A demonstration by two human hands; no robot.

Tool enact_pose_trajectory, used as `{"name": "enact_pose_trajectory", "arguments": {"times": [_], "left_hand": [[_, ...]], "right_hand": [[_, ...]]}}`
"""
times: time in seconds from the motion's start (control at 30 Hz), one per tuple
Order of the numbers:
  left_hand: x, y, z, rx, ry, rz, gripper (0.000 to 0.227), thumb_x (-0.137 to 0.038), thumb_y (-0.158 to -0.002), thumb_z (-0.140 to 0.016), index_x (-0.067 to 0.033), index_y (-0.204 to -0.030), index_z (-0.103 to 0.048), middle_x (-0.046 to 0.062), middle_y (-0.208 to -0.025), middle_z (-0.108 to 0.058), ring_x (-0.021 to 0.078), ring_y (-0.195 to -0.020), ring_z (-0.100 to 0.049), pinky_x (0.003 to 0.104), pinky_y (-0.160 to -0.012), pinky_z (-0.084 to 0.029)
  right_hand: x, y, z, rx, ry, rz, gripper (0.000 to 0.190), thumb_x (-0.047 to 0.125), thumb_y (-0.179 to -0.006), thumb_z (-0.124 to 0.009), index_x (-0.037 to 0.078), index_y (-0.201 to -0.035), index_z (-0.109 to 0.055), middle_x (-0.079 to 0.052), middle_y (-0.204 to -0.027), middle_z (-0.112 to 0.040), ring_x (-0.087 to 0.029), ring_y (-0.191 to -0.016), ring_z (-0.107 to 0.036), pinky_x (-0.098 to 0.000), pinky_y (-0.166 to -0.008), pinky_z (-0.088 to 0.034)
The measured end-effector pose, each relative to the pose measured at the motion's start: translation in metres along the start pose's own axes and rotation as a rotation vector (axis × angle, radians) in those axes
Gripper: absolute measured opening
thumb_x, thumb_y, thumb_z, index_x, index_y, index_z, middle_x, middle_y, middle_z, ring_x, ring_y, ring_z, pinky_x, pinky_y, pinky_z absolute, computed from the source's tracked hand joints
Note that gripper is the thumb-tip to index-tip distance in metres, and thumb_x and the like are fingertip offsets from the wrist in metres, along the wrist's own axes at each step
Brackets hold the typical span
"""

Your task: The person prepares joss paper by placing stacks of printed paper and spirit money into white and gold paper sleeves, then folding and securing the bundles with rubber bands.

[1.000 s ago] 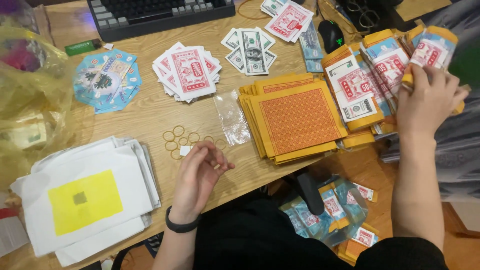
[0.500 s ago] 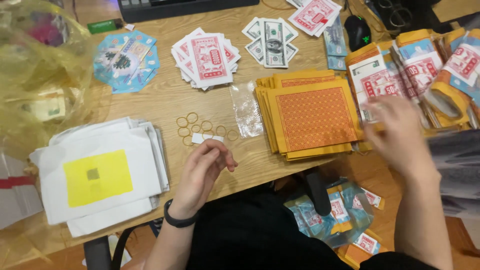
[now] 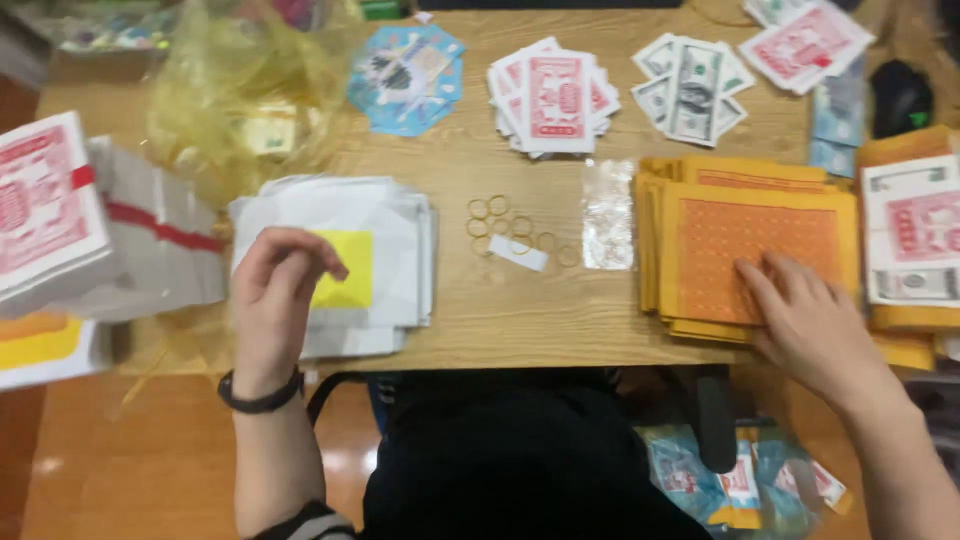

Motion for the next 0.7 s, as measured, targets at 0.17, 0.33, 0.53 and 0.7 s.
{"name": "enact_pose_trajectory", "arguments": {"times": [0.17,0.33,0.53,0.7], "left_hand": [[0.0,0.0,-0.016,0.229,-0.973,-0.383,0.018,0.002,-0.094,-0.05,-0.0013,-0.107,-0.062,0.013,-0.102,-0.061,0.0277,-0.095,-0.058,0.037,-0.086,-0.046],[0.015,-0.021,-0.016,0.186,-1.355,-0.618,0.02,-0.004,-0.09,-0.057,-0.004,-0.11,-0.063,0.014,-0.112,-0.058,0.0324,-0.107,-0.055,0.044,-0.087,-0.045],[0.05,-0.052,-0.02,0.221,-1.608,-0.753,0.021,-0.015,-0.087,-0.06,-0.0085,-0.106,-0.061,0.007,-0.1,-0.06,0.0248,-0.098,-0.057,0.042,-0.101,-0.039],[0.053,-0.057,-0.018,0.149,-1.585,-0.784,0.027,-0.02,-0.096,-0.06,-0.0062,-0.119,-0.063,0.007,-0.093,-0.063,0.0243,-0.088,-0.059,0.038,-0.089,-0.043]], "right_hand": [[0.009,-0.001,0.002,-0.064,0.137,-0.069,0.068,0.036,-0.083,-0.053,0.023,-0.148,-0.042,-0.003,-0.145,-0.055,-0.023,-0.13,-0.059,-0.0394,-0.097,-0.052],[0.005,0.0,-0.001,-0.084,0.075,-0.126,0.062,0.029,-0.086,-0.053,0.022,-0.147,-0.049,-0.003,-0.143,-0.06,-0.021,-0.135,-0.057,-0.0405,-0.104,-0.048],[0.002,-0.003,-0.004,-0.079,-0.068,-0.115,0.064,0.023,-0.083,-0.058,0.016,-0.146,-0.049,-0.01,-0.141,-0.058,-0.028,-0.131,-0.055,-0.0458,-0.102,-0.05],[0.007,-0.005,0.009,-0.042,-0.106,-0.141,0.065,0.023,-0.08,-0.06,0.016,-0.144,-0.049,-0.011,-0.143,-0.055,-0.031,-0.13,-0.055,-0.048,-0.101,-0.047]]}}
Point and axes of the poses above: each hand's wrist, its own y-axis away from the middle knuckle, its own z-axis out of the back of the hand, x = y × z, the point moved 8 cm from there along -y, towards the middle knuckle
